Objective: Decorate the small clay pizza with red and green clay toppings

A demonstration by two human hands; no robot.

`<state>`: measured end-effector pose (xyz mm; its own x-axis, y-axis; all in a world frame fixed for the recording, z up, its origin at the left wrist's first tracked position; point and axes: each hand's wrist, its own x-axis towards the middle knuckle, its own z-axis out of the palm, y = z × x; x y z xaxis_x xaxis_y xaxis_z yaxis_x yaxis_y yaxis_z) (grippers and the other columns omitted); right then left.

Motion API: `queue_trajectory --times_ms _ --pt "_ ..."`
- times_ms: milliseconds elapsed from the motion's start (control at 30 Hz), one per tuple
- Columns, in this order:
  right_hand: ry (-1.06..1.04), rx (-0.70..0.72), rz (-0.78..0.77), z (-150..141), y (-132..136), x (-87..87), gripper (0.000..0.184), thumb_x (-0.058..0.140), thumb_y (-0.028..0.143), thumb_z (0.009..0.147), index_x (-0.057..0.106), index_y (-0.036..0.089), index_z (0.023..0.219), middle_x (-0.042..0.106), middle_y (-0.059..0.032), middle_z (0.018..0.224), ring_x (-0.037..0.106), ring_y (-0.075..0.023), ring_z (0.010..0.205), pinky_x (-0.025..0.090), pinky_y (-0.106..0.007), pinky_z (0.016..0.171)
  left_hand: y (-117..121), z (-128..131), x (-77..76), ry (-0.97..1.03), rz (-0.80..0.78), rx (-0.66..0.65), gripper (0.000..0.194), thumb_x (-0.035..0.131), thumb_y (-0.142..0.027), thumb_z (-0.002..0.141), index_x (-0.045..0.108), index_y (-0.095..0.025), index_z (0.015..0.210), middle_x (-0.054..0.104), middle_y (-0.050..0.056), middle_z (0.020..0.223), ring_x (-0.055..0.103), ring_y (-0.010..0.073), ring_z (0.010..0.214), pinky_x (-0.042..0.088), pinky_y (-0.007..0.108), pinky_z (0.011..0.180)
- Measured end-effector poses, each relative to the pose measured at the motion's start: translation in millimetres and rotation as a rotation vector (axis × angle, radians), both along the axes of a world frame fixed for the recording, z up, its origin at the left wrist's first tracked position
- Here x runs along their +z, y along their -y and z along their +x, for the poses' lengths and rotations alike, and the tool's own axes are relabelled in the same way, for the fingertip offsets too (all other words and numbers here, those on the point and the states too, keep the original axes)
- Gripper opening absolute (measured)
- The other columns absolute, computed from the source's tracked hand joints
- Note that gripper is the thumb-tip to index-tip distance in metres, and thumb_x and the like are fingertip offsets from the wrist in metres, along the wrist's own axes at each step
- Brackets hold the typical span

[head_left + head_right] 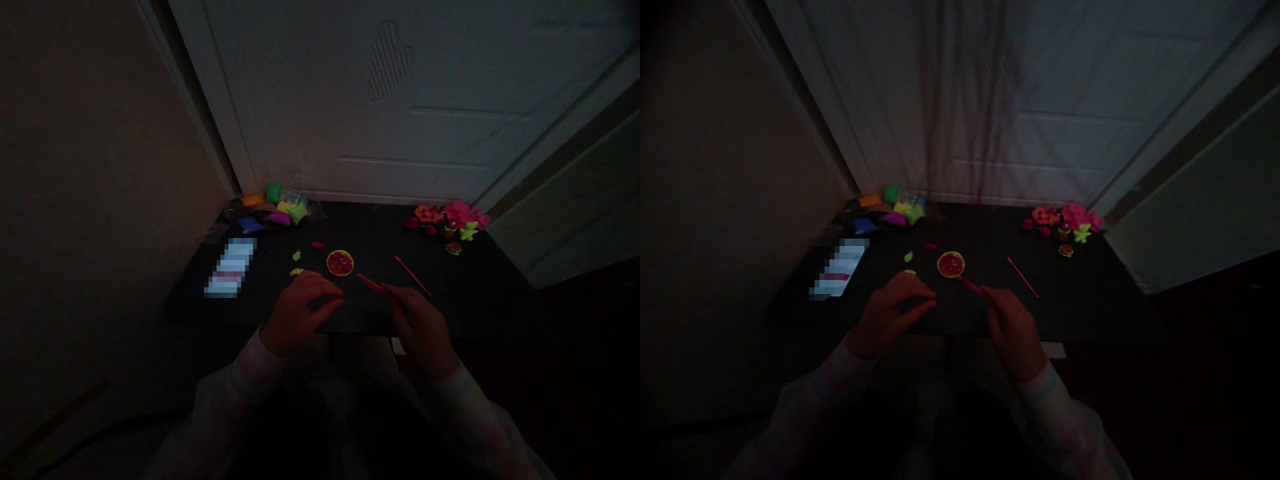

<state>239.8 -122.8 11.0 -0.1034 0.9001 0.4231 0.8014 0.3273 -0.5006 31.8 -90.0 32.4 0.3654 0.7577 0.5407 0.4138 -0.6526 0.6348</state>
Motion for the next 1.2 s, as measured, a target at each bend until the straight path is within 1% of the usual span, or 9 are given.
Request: queue_trajectory --times_ms 67,167,233,300,400,533,800,967,1200 --pt "0.019 -0.071 0.011 11.3 -11.3 -15.8 0.026 0.038 0.018 0.083 0.056 0.017 0.101 0.062 -0.0089 0.089 0.059 -0.0188 0.082 0.048 -0.034 0.073 -4.8 3.7 -11.7 -0.039 -0.084 0.007 0.009 0.062 -0.018 0.072 0.061 -0.017 0.08 0.065 0.002 0.078 0.057 0.0139 0.078 0.048 0.029 0.072" --pt "0.063 -0.137 0.007 23.1 -24.8 -35.2 0.026 0.038 0.018 0.081 0.059 0.017 0.097 0.062 -0.0092 0.085 0.059 -0.0206 0.079 0.047 -0.037 0.072 -12.2 10.6 -26.6 -0.082 -0.123 0.016 0.012 0.061 -0.016 0.072 0.061 -0.017 0.084 0.065 0.002 0.081 0.058 0.0143 0.078 0.048 0.029 0.071" --pt "0.086 -0.154 0.001 26.7 -29.8 -43.3 0.027 0.038 0.018 0.081 0.06 0.017 0.095 0.063 -0.009 0.083 0.058 -0.0211 0.078 0.047 -0.038 0.072 -17.1 15.1 -34.3 -0.112 -0.142 0.015 0.011 0.06 -0.015 0.072 0.062 -0.018 0.082 0.066 0.002 0.08 0.059 0.0145 0.078 0.048 0.03 0.072" --pt "0.1 -0.164 -0.001 27.7 -31.9 -47.3 0.027 0.038 0.017 0.08 0.061 0.016 0.094 0.063 -0.0092 0.082 0.058 -0.0213 0.078 0.046 -0.038 0.073 -21.9 18.7 -40.5 -0.144 -0.159 0.019 0.009 0.06 -0.014 0.071 0.063 -0.019 0.078 0.066 0.001 0.079 0.059 0.0151 0.078 0.048 0.031 0.073" --pt "0.114 -0.175 -0.001 27.7 -32.3 -48.7 0.027 0.038 0.017 0.079 0.061 0.015 0.093 0.063 -0.0098 0.083 0.057 -0.0216 0.078 0.045 -0.039 0.074 -27.9 22.3 -46.9 -0.192 -0.182 0.033 0.007 0.06 -0.013 0.071 0.063 -0.018 0.076 0.066 0.002 0.078 0.058 0.0166 0.079 0.047 0.033 0.073" --pt "0.126 -0.179 -0.011 28.4 -32.7 -48.6 0.026 0.039 0.016 0.079 0.062 0.014 0.091 0.064 -0.0102 0.084 0.057 -0.0217 0.079 0.045 -0.038 0.074 -32.4 24.0 -50.8 -0.245 -0.206 0.043 0.007 0.06 -0.014 0.071 0.063 -0.017 0.077 0.066 0.003 0.078 0.056 0.0179 0.08 0.045 0.035 0.075" --pt "0.123 -0.181 -0.009 29.0 -33.5 -49.0 0.026 0.04 0.017 0.079 0.062 0.016 0.092 0.063 -0.0095 0.084 0.057 -0.0214 0.079 0.045 -0.039 0.074 -32.2 22.8 -50.2 -0.289 -0.227 0.054 0.009 0.059 -0.017 0.071 0.063 -0.017 0.079 0.065 0.004 0.082 0.056 0.0185 0.081 0.044 0.035 0.075" --pt "0.125 -0.193 -0.015 28.5 -33.9 -49.0 0.026 0.04 0.018 0.079 0.062 0.013 0.091 0.063 -0.0112 0.083 0.057 -0.0221 0.08 0.045 -0.038 0.073 -32.1 21.4 -48.8 -0.298 -0.231 0.045 0.011 0.061 -0.017 0.07 0.063 -0.018 0.081 0.065 0.003 0.082 0.056 0.0186 0.082 0.045 0.035 0.076" --pt "0.128 -0.181 -0.025 28.6 -33.7 -47.1 0.025 0.039 0.018 0.08 0.062 0.015 0.091 0.063 -0.0098 0.083 0.057 -0.0216 0.08 0.045 -0.037 0.073 -32.2 19.2 -51.8 -0.313 -0.234 0.042 0.015 0.06 -0.02 0.072 0.064 -0.017 0.086 0.065 0.005 0.086 0.056 0.0188 0.084 0.045 0.036 0.077"
